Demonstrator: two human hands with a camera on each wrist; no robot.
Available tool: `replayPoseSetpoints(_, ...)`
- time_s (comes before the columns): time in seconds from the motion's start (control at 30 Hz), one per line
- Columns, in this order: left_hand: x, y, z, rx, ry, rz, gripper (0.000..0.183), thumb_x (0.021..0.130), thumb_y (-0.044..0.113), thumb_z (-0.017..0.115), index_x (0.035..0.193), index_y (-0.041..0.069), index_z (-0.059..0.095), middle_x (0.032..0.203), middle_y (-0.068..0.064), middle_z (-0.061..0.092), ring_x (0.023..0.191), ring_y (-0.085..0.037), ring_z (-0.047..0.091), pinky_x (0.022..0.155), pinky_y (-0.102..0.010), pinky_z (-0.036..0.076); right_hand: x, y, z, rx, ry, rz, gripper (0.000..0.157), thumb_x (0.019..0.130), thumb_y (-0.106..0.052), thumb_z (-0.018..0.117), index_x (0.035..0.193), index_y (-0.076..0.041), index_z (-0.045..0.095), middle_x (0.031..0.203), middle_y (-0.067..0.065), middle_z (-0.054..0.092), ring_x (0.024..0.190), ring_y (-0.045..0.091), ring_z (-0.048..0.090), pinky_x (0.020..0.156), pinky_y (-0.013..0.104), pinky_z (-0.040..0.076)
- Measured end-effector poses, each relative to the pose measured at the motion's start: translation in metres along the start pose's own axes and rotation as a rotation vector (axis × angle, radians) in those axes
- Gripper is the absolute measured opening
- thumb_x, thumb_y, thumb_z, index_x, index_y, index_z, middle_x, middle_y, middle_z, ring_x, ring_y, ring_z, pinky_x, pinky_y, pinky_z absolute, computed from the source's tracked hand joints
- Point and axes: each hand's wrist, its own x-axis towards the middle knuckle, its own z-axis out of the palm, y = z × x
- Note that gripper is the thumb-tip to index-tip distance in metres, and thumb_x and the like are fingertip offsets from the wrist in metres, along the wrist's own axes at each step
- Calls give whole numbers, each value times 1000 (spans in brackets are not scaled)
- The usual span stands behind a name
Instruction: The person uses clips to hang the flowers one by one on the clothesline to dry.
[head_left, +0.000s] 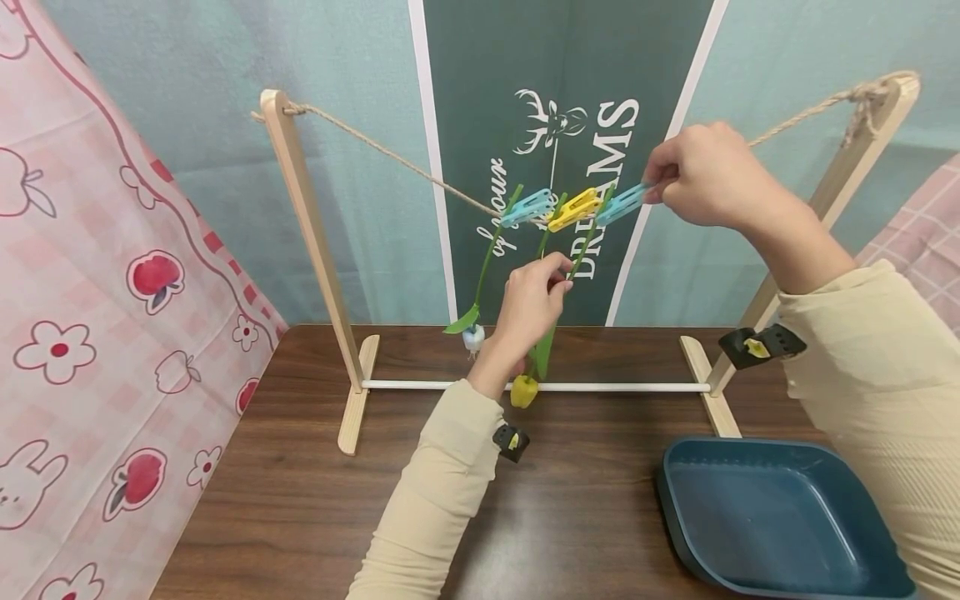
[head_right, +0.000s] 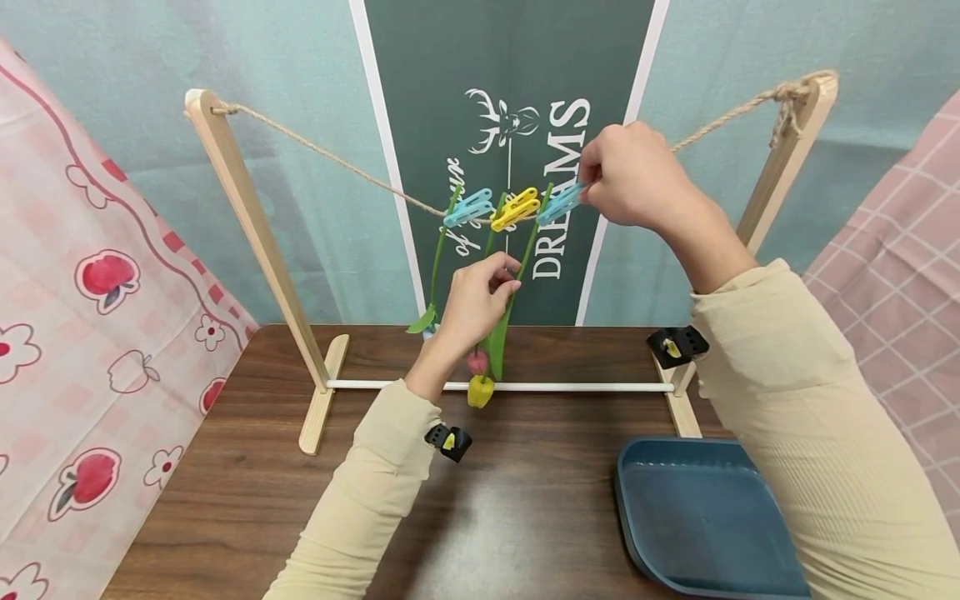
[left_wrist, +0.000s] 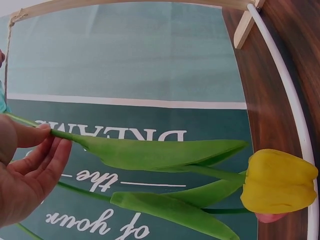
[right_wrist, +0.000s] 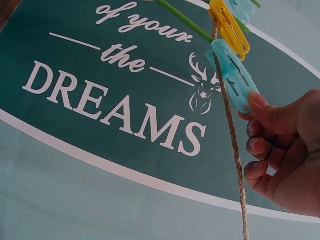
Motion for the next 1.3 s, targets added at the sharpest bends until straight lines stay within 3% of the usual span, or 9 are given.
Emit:
replayPoseSetpoints(0.77,0,0,-3,-1,-66,-5,19,88,6,60,106,6,63,87,-5,63,76,-14,56,66,-21,43,-1,-1,2,19,-35,39,10,81,1,59,81,8,66,72,19,63,64,27,49,53,35,34)
replayPoseSetpoints(1.3,1,0,-2,-7,-57,-60,20,87,9,61,107,6,64,88,-4,65,73,-11,55,64,-20,42,-4,-2,2,78,-85,140,20,86,-2,57,99,11,64,85,24,64,70,27,51,53,34,34)
